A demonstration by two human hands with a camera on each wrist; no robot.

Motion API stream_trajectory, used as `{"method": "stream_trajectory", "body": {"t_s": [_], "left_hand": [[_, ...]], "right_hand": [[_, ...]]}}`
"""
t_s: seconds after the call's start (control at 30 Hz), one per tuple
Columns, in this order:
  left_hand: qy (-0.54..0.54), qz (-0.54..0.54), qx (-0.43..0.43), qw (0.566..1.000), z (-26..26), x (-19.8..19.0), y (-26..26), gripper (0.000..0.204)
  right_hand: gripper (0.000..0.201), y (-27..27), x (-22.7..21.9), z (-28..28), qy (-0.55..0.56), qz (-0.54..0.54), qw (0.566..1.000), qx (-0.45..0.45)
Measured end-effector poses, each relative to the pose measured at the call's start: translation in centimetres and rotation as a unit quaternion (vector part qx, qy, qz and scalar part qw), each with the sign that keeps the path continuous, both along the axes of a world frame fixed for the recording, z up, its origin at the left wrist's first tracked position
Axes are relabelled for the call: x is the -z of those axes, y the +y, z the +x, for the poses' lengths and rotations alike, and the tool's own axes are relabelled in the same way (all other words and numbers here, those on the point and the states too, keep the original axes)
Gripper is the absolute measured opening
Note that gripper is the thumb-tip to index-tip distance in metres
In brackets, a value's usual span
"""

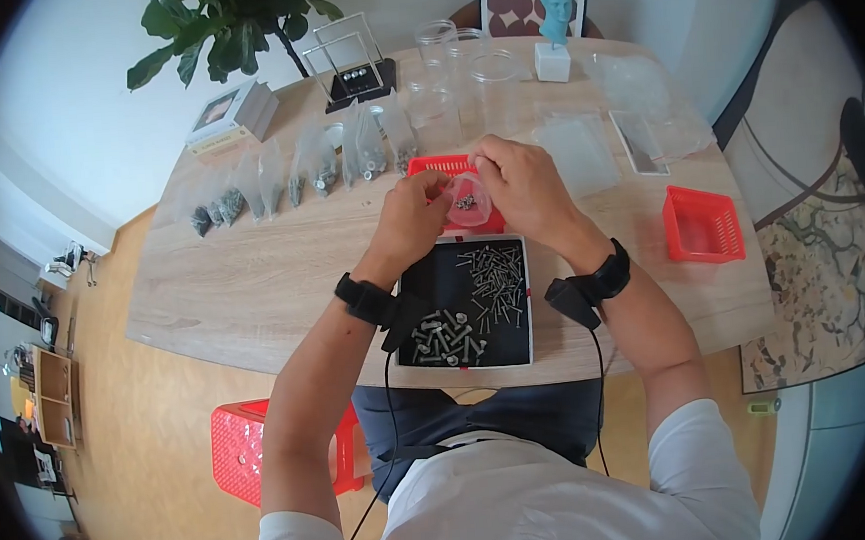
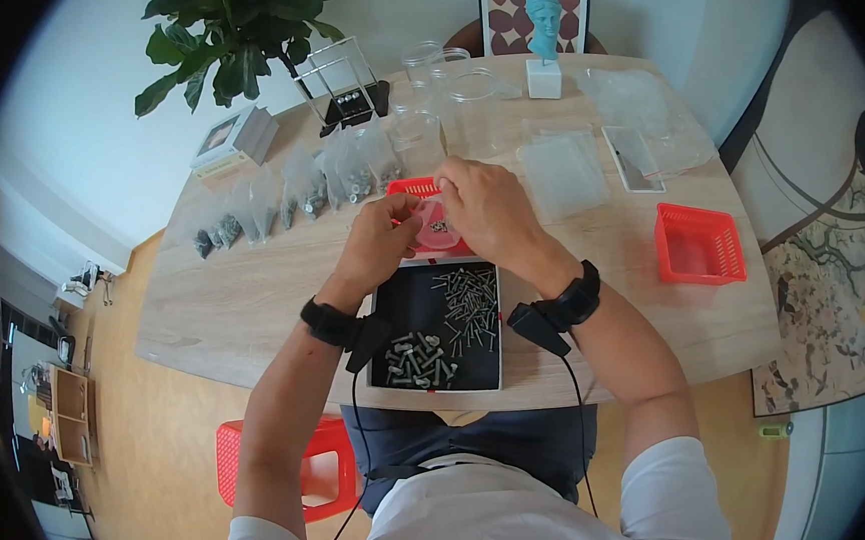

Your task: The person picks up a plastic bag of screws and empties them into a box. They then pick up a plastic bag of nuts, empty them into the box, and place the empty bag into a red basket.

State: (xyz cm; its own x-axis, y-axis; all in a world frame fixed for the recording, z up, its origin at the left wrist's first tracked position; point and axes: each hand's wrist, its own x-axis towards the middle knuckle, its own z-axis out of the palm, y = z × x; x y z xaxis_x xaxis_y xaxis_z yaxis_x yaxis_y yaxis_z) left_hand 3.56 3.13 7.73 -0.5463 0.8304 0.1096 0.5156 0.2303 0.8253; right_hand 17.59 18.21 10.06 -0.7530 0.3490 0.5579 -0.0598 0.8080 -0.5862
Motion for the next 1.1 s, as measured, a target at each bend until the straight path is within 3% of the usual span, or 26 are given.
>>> {"method": "stream_trajectory", "body": {"t_s": [0.07, 0.13, 0.2, 0.3, 0.37, 0.43, 0.53, 0.67, 0.73, 0.87, 0.93, 0.97, 1.0, 1.03, 1.1], "left_hand": [[-0.046, -0.001, -0.003, 0.999, -0.1, -0.7, 0.5, 0.022], [-0.11, 0.064, -0.05, 0.991, -0.1, -1.4, 0.6, 0.016], [-0.135, 0.075, -0.046, 0.987, -0.3, -2.3, 0.6, 0.014], [-0.208, 0.099, -0.034, 0.973, 0.0, -4.1, 0.2, 0.012], [-0.249, 0.109, -0.022, 0.962, 0.3, -4.9, -0.1, 0.012], [-0.28, 0.118, -0.035, 0.952, 0.3, -5.4, -0.4, 0.011], [-0.235, 0.072, -0.038, 0.969, -0.3, -6.6, -1.6, 0.009], [-0.275, 0.103, -0.03, 0.956, -3.4, -5.6, -3.1, 0.008], [-0.388, 0.176, -0.024, 0.904, -3.4, -5.8, -3.7, 0.009], [-0.389, 0.305, -0.02, 0.869, -1.7, -6.8, -4.2, 0.011], [-0.246, 0.272, -0.021, 0.93, -0.8, -7.3, -4.7, 0.015], [-0.244, 0.271, -0.02, 0.931, -0.2, -7.7, -4.9, 0.015], [-0.027, 0.217, -0.029, 0.975, 0.6, -8.2, -5.2, 0.015], [0.192, 0.151, -0.038, 0.969, 1.5, -8.7, -5.4, 0.015], [0.194, 0.155, -0.043, 0.968, 2.1, -9.0, -5.6, 0.01]], "right_hand": [[0.017, 1.1, 0.3, 0.0, 0.004, 0.009, 1.0, 0.011], [0.022, 2.3, 0.9, 0.2, 0.008, 0.017, 1.0, 0.023], [0.035, 3.1, 1.6, 0.2, -0.003, 0.063, 0.996, -0.057], [0.044, 2.2, 1.7, -0.2, 0.023, 0.044, 0.992, -0.115], [0.042, 1.8, 1.8, -0.8, 0.055, 0.063, 0.99, -0.111], [0.028, 1.2, 1.4, -0.9, 0.048, 0.026, 0.986, -0.159], [0.017, 0.7, 1.1, -0.7, 0.014, -0.058, 0.992, -0.112], [0.024, 0.6, 0.4, -0.4, -0.016, -0.142, 0.982, -0.127], [0.029, 0.3, 1.0, -1.0, 0.047, -0.168, 0.971, -0.162], [0.028, -0.4, 0.7, -0.7, 0.08, -0.186, 0.966, -0.158], [0.03, -0.6, 0.5, -0.6, 0.094, -0.194, 0.967, -0.138], [0.03, -0.8, 0.2, -0.5, 0.097, -0.194, 0.966, -0.139], [0.031, -1.1, -0.1, -0.3, 0.098, -0.19, 0.968, -0.129], [0.032, -1.4, -0.4, -0.1, 0.099, -0.186, 0.97, -0.121], [0.032, -1.8, -0.9, 0.4, 0.092, -0.176, 0.971, -0.135]]}}
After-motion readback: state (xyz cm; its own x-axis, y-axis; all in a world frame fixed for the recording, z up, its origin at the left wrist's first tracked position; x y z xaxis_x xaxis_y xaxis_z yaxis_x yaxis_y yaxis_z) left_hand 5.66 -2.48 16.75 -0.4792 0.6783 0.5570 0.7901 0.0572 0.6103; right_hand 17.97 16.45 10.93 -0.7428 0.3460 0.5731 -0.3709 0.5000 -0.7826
